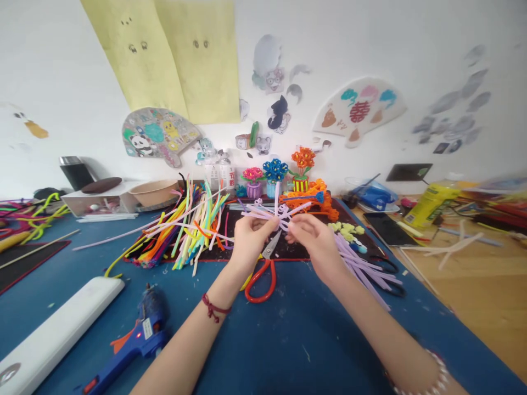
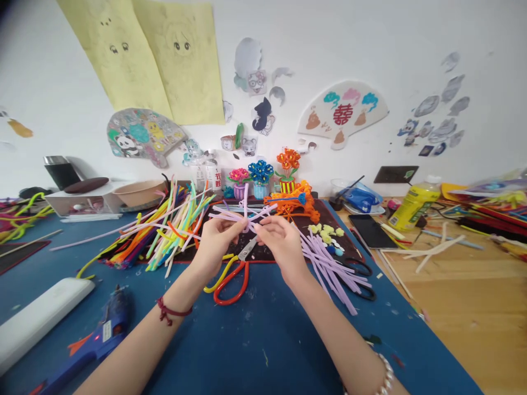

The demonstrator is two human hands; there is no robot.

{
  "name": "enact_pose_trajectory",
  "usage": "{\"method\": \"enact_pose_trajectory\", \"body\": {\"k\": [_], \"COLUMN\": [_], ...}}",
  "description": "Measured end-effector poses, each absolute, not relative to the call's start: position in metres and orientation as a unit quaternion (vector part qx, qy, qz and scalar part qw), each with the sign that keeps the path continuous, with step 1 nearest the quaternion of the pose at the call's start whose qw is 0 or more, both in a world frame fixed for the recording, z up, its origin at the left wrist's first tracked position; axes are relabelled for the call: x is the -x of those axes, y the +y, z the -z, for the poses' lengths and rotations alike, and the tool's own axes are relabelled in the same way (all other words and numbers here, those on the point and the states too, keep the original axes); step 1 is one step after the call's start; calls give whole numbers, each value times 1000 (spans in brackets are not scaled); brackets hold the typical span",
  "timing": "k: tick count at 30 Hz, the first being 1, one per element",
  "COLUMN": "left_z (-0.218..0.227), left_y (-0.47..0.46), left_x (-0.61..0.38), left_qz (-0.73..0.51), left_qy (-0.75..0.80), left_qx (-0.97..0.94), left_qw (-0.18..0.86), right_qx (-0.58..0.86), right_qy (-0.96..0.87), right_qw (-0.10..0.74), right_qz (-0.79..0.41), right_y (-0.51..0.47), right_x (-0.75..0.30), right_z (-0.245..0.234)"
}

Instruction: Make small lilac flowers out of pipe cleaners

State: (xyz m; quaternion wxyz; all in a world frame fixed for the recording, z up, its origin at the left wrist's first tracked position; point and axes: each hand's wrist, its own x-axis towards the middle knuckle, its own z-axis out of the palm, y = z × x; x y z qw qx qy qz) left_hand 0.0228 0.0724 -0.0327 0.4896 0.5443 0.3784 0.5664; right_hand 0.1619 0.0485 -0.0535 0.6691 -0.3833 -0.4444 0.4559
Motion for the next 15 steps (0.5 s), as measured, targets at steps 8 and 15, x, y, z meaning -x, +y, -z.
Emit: {"method": "enact_pose_trajectory", "body": {"k": [8, 15], "left_z": [37, 40], "left_y": [73, 75], "left_x": [-22, -21], "left_qz": [-489, -455], "left_qy": [380, 387], "left_qx": [-596, -645], "left_qw": [511, 477], "right_qx": [406, 408], "right_qy": [-462, -431], "right_qw": [638, 634], "right_qz": [-464, -495], "right_y": [46, 48], "right_x": [-161, -165], "right_z": [57, 59]}}
